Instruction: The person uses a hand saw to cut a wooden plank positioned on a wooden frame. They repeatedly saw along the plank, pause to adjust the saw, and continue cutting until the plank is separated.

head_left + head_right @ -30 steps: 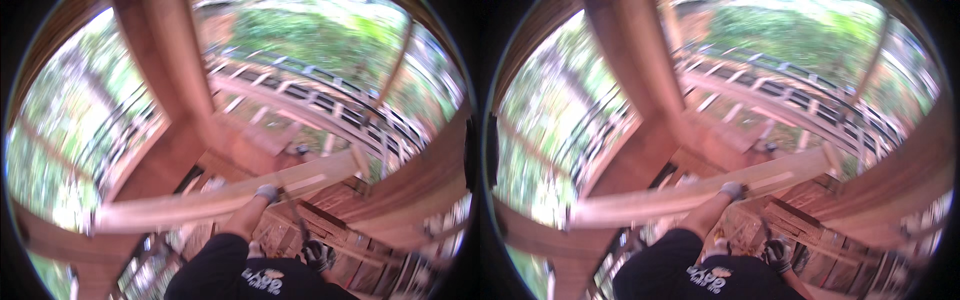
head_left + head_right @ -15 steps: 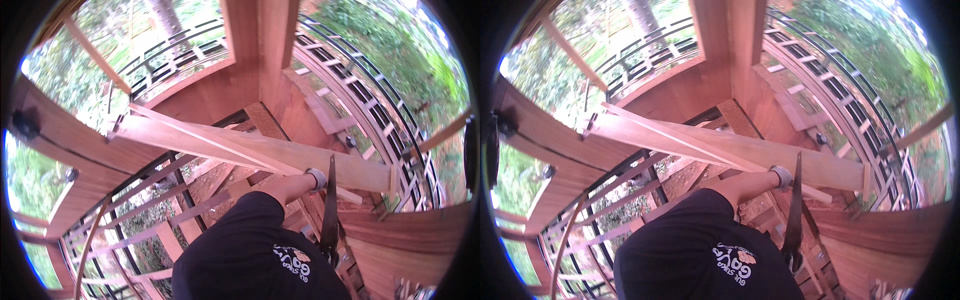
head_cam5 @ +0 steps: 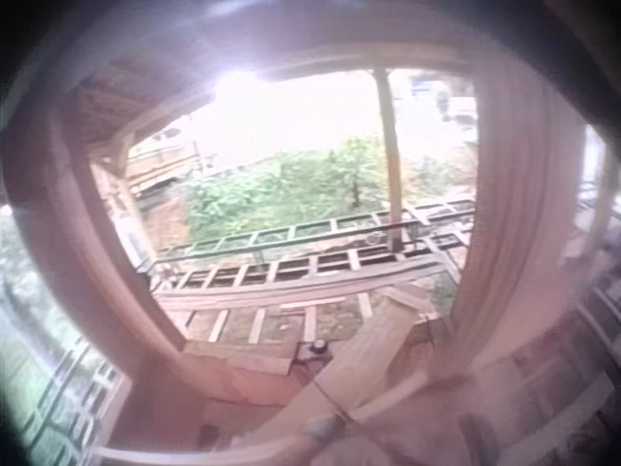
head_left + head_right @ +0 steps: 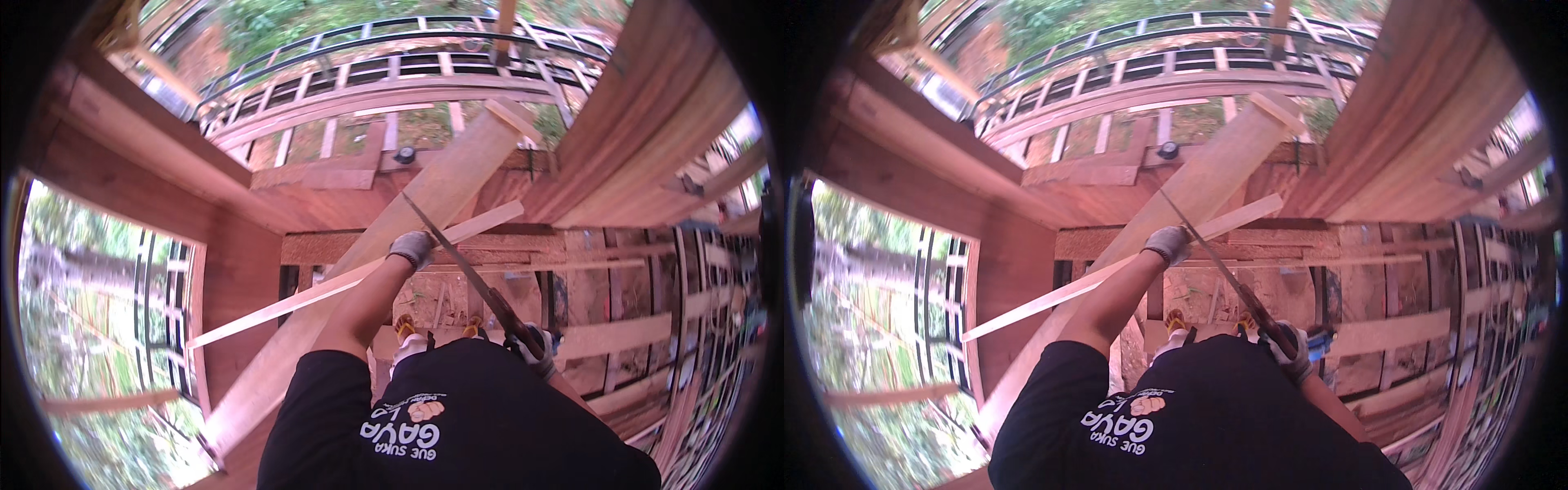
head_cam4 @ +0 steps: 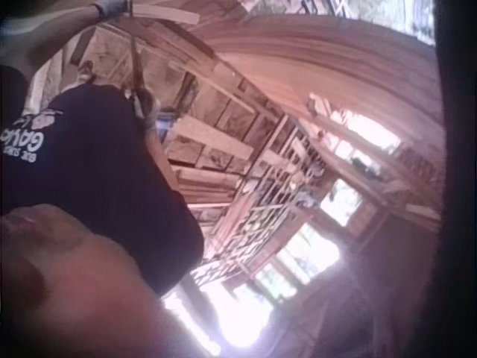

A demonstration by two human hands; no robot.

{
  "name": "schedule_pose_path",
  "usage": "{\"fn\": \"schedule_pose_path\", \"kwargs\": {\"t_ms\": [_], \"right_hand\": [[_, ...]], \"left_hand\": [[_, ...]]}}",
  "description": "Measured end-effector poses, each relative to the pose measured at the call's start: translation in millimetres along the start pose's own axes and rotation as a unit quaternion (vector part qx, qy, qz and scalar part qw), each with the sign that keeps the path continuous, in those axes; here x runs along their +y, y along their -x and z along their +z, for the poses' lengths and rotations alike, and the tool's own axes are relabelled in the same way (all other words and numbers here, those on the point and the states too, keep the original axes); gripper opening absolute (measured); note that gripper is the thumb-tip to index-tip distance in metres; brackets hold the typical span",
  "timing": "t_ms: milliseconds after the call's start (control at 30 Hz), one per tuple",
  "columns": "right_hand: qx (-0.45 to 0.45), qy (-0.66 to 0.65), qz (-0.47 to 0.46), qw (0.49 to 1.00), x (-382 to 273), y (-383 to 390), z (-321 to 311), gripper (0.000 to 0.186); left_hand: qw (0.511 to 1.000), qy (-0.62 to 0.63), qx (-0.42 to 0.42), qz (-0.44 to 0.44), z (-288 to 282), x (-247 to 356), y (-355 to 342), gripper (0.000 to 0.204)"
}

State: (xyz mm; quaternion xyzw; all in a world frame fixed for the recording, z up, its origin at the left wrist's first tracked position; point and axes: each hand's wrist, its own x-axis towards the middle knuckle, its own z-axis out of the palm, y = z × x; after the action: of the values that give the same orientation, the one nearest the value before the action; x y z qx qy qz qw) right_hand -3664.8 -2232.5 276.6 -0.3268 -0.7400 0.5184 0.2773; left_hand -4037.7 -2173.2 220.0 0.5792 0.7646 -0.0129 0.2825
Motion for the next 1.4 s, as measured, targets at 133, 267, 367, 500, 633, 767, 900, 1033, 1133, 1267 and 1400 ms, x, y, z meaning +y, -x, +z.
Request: {"fn": "schedule_pose_path", "kwargs": {"t_ms": [133,267,367,500,633,767,900,1033,1133,1267,1400], "right_hand": [[0.064,-0.030,0.056,0.996,-1.5,20.2,39.9,0.020],[0.117,-0.066,0.122,0.983,-32.2,24.4,77.4,0.017],[0.176,-0.085,0.166,0.967,-47.6,22.8,104.7,0.019],[0.297,-0.080,0.160,0.938,-49.9,24.2,146.6,0.019],[0.290,0.083,0.159,0.940,-62.7,33.2,156.9,0.019],[0.269,0.056,0.236,0.932,-92.5,43.3,158.7,0.016],[0.362,0.061,0.165,0.915,-79.2,60.5,180.1,0.014],[0.368,0.078,0.227,0.898,-78.5,71.2,187.1,0.014],[0.394,0.104,0.167,0.898,-70.0,71.0,188.1,0.015],[0.312,0.066,0.214,0.923,-88.3,58.9,178.3,0.016],[0.287,0.043,0.166,0.942,-90.0,44.0,173.4,0.018]], "left_hand": [[0.999,-0.031,0.010,0.011,11.2,-21.3,-6.9,0.028],[0.996,-0.043,0.050,0.054,25.7,-53.5,-11.1,0.037],[0.994,-0.021,0.047,0.095,12.5,-50.2,-9.9,0.041],[0.988,-0.004,0.055,0.145,11.8,-35.6,-21.8,0.047],[0.981,0.005,0.057,0.187,22.9,-43.1,-30.0,0.055],[0.988,0.137,-0.031,0.071,31.4,-39.6,-34.0,0.060],[0.929,0.347,-0.058,0.117,43.7,-53.3,-57.3,0.054],[0.907,0.411,-0.080,0.048,39.4,-55.5,-56.0,0.044],[0.913,0.379,-0.099,0.117,27.6,-45.7,-43.7,0.042],[0.978,0.006,0.072,0.193,17.4,-50.2,-17.6,0.045],[0.989,-0.045,0.053,0.132,24.5,-53.7,-31.2,0.033]]}}
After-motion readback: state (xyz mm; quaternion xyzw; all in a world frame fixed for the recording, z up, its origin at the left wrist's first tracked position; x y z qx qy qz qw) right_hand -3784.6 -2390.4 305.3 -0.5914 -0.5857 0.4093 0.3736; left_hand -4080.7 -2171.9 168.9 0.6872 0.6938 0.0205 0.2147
